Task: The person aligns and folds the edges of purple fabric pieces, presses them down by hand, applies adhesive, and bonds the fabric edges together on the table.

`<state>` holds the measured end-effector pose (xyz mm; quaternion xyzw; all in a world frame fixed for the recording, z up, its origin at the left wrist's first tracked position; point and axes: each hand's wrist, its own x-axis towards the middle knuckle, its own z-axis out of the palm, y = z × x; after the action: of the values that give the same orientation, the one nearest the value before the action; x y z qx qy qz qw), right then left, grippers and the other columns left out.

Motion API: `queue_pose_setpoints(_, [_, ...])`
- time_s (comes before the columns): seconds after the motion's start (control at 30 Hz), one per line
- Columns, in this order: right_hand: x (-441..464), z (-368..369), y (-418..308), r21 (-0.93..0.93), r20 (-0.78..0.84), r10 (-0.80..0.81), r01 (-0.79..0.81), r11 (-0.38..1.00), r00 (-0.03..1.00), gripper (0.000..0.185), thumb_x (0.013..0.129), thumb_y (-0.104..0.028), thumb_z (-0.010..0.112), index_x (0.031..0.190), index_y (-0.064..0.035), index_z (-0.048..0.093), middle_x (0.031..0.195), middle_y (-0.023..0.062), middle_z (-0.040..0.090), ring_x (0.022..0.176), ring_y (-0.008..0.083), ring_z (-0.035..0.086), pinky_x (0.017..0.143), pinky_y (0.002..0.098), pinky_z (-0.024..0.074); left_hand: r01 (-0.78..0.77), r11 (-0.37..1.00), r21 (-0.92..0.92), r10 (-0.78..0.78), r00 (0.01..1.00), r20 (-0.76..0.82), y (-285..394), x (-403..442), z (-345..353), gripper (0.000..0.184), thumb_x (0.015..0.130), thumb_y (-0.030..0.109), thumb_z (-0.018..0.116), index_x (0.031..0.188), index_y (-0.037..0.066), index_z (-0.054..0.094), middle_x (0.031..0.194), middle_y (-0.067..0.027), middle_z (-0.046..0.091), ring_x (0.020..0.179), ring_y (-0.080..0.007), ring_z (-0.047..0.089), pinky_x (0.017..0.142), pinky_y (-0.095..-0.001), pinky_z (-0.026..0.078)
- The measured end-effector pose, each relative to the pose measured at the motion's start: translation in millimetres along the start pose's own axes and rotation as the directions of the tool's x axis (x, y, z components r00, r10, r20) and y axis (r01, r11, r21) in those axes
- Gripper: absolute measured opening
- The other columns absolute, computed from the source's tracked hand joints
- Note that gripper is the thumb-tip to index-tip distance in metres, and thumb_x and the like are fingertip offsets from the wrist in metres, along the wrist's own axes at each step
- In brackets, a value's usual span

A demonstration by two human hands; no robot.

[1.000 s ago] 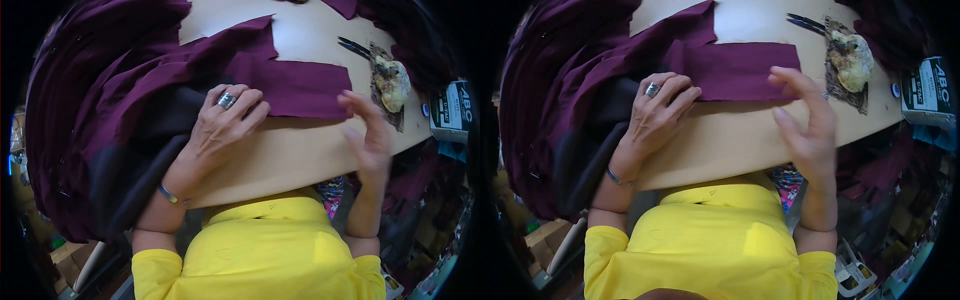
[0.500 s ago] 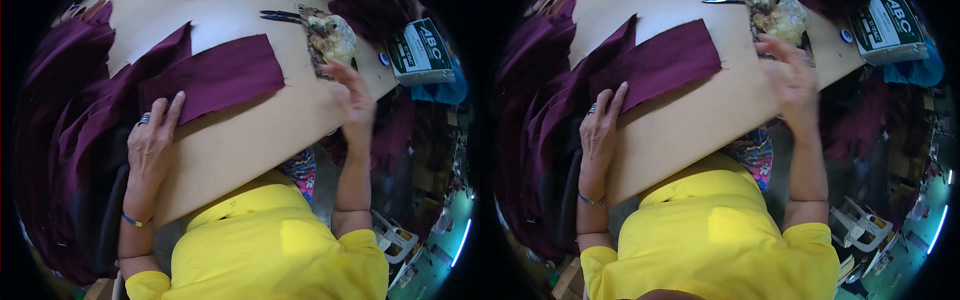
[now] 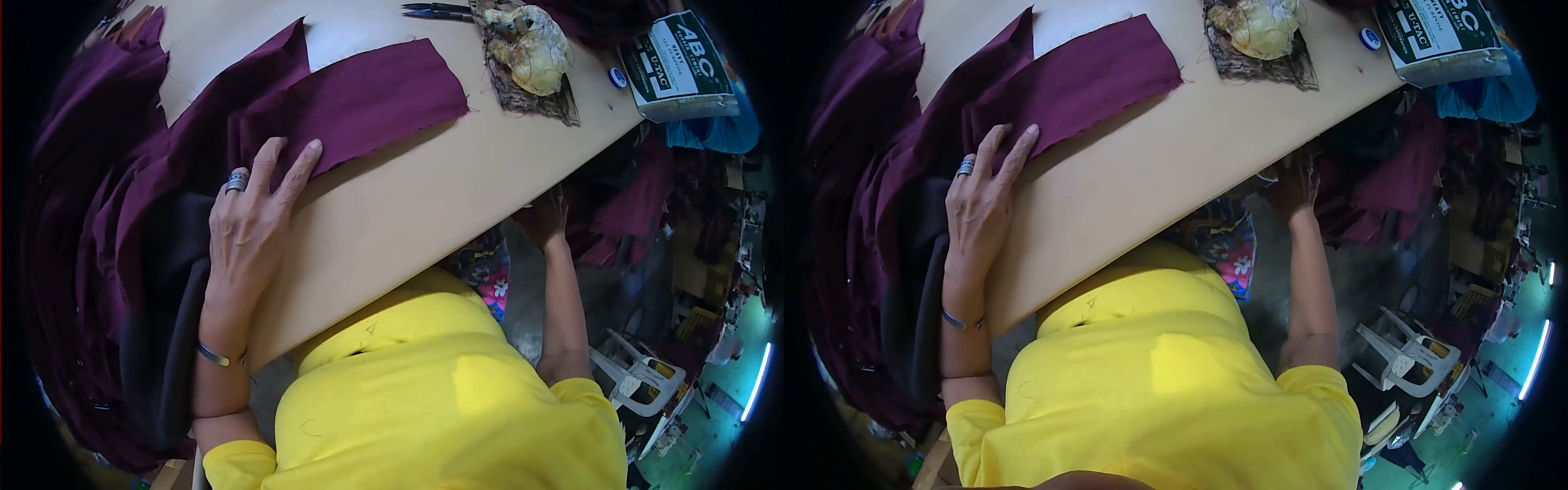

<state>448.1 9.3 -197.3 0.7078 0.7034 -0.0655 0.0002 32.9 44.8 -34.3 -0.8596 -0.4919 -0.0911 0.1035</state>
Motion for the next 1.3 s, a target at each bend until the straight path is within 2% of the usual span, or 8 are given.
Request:
queue_pose_setpoints(0.23, [10,37,22,-0.041,0.084,0.040,-0.036,0.998,0.996,0.093,0.060,-0.036,0.078,0.136,-0.0188,0.028,0.143,0.0124,0.019,0.134,0.0329,0.015,0.092,0.0645,0.0289,0.047,0.999,-0.013,-0.047,0.998,0.042,2,1,-2,0.057,0.071,-0.005,0.051,0.124,0.019,0.053,0.116,-0.0085,0.052,0.084,-0.0243,0.058,0.072,-0.0341,0.048])
queue_pose_setpoints(0.43, [10,7,13,-0.022,0.155,0.137,-0.136,0.991,0.978,0.087,0.064,-0.030,0.075,0.136,-0.0145,0.029,0.143,0.0125,0.020,0.133,0.0325,0.019,0.096,0.0597,0.0283,0.027,0.999,-0.024,-0.027,1.000,-0.012,-2,-3,5,0.058,0.070,-0.004,0.052,0.124,0.016,0.052,0.109,-0.0078,0.049,0.077,-0.0218,0.056,0.067,-0.0316,0.047])
queue_pose_setpoints(0.67, [-21,-19,-25,-0.197,-0.072,0.063,-0.076,0.977,0.995,0.046,0.067,-0.016,0.067,0.110,-0.0090,0.053,0.138,0.0168,0.032,0.128,0.0322,0.029,0.095,0.0540,0.0307,0.069,0.994,0.082,-0.074,0.995,0.060,6,0,1,0.053,0.070,0.002,0.052,0.122,0.011,0.052,0.103,-0.0073,0.046,0.073,-0.0198,0.055,0.064,-0.0297,0.047])
queue_pose_setpoints(0.77, [-29,-31,-10,0.008,-0.054,0.016,-0.015,1.000,0.998,0.036,0.066,-0.010,0.064,0.102,-0.0080,0.058,0.128,0.0153,0.043,0.118,0.0329,0.040,0.090,0.0491,0.0354,0.104,0.990,0.091,-0.112,0.990,0.087,11,-2,0,0.056,0.072,0.001,0.051,0.126,0.014,0.049,0.104,-0.0083,0.047,0.069,-0.0206,0.055,0.063,-0.0308,0.048])
queue_pose_setpoints(0.83, [-31,-48,-6,-0.185,-0.385,0.059,-0.139,0.973,0.921,0.028,0.064,-0.005,0.061,0.092,-0.0069,0.061,0.117,0.0113,0.050,0.107,0.0316,0.046,0.085,0.0452,0.0370,0.070,0.995,0.065,-0.072,0.997,0.026,7,-3,4,0.058,0.070,0.002,0.053,0.126,0.013,0.049,0.103,-0.0090,0.046,0.066,-0.0191,0.053,0.059,-0.0279,0.046])
queue_pose_setpoints(1.03, [-8,-159,-118,0.231,-0.660,-0.027,0.236,0.944,0.751,0.036,0.070,0.008,0.050,0.100,-0.0081,0.063,0.102,0.0092,0.053,0.097,0.0244,0.047,0.083,0.0343,0.0389,0.037,0.995,0.098,-0.042,0.998,0.051,11,-3,1,0.065,0.070,0.001,0.053,0.131,0.023,0.045,0.104,-0.0115,0.047,0.063,-0.0187,0.051,0.057,-0.0286,0.046])
queue_pose_setpoints(1.13, [24,-154,-157,0.534,-0.479,-0.108,0.387,0.751,0.871,0.040,0.073,0.006,0.047,0.107,-0.0083,0.063,0.098,0.0099,0.052,0.091,0.0213,0.050,0.080,0.0312,0.0387,0.048,0.994,0.094,-0.054,0.996,0.064,12,-3,0,0.064,0.071,0.000,0.053,0.131,0.022,0.045,0.104,-0.0116,0.047,0.062,-0.0187,0.051,0.057,-0.0282,0.046])
queue_pose_setpoints(1.3, [51,-132,-166,0.522,-0.374,-0.209,0.391,0.758,0.904,0.042,0.074,0.002,0.047,0.110,-0.0123,0.063,0.098,0.0066,0.052,0.088,0.0213,0.049,0.077,0.0331,0.0370,0.043,0.997,0.070,-0.045,0.999,0.028,10,-4,1,0.064,0.070,0.000,0.052,0.130,0.022,0.046,0.103,-0.0120,0.048,0.063,-0.0190,0.052,0.057,-0.0284,0.046])
